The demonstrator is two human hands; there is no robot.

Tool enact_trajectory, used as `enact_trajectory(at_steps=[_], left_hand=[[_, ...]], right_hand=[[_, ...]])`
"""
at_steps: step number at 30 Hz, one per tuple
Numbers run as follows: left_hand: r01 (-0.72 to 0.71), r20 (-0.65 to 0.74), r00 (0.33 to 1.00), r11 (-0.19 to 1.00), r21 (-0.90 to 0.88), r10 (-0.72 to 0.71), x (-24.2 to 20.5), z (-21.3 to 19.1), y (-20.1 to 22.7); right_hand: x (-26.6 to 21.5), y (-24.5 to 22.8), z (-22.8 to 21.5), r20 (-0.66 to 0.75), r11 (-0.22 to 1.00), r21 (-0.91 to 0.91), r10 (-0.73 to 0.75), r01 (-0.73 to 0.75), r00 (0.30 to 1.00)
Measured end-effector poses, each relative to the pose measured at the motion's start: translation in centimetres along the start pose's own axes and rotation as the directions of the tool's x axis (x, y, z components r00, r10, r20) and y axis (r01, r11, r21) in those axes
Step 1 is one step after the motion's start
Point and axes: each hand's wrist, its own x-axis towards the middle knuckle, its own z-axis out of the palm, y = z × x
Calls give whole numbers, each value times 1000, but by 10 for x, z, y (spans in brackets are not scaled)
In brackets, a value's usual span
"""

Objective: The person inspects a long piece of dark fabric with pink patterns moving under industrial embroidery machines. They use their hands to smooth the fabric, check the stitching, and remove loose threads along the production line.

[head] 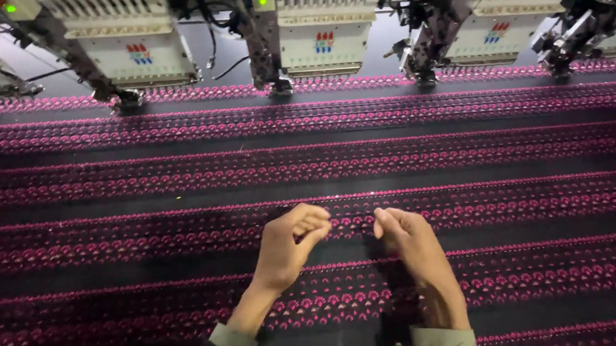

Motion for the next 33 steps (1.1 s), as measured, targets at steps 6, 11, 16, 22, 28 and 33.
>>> enact_trajectory(at_steps=[6,11,16,22,28,33], left_hand=[[220,-78,970,966,-133,-232,14,34,3],[237,-33,968,948,-214,-250,33,92,26],[249,-34,963,935,-250,-266,74,147,29],[106,-215,976,954,280,-45,181,203,-17],[-54,-245,941,820,570,232,223,237,-50],[50,-166,962,454,890,218,228,257,-41]], right_hand=[[6,6,-18,-147,985,-172,-51,25,988],[9,17,-36,-186,968,-252,-45,-3,981],[20,5,-71,-171,911,-407,-8,-64,985],[112,48,-157,-284,641,-738,-10,-212,959],[141,44,-158,-389,632,-721,-32,-283,921],[148,65,-159,-415,639,-712,-49,-291,908]])
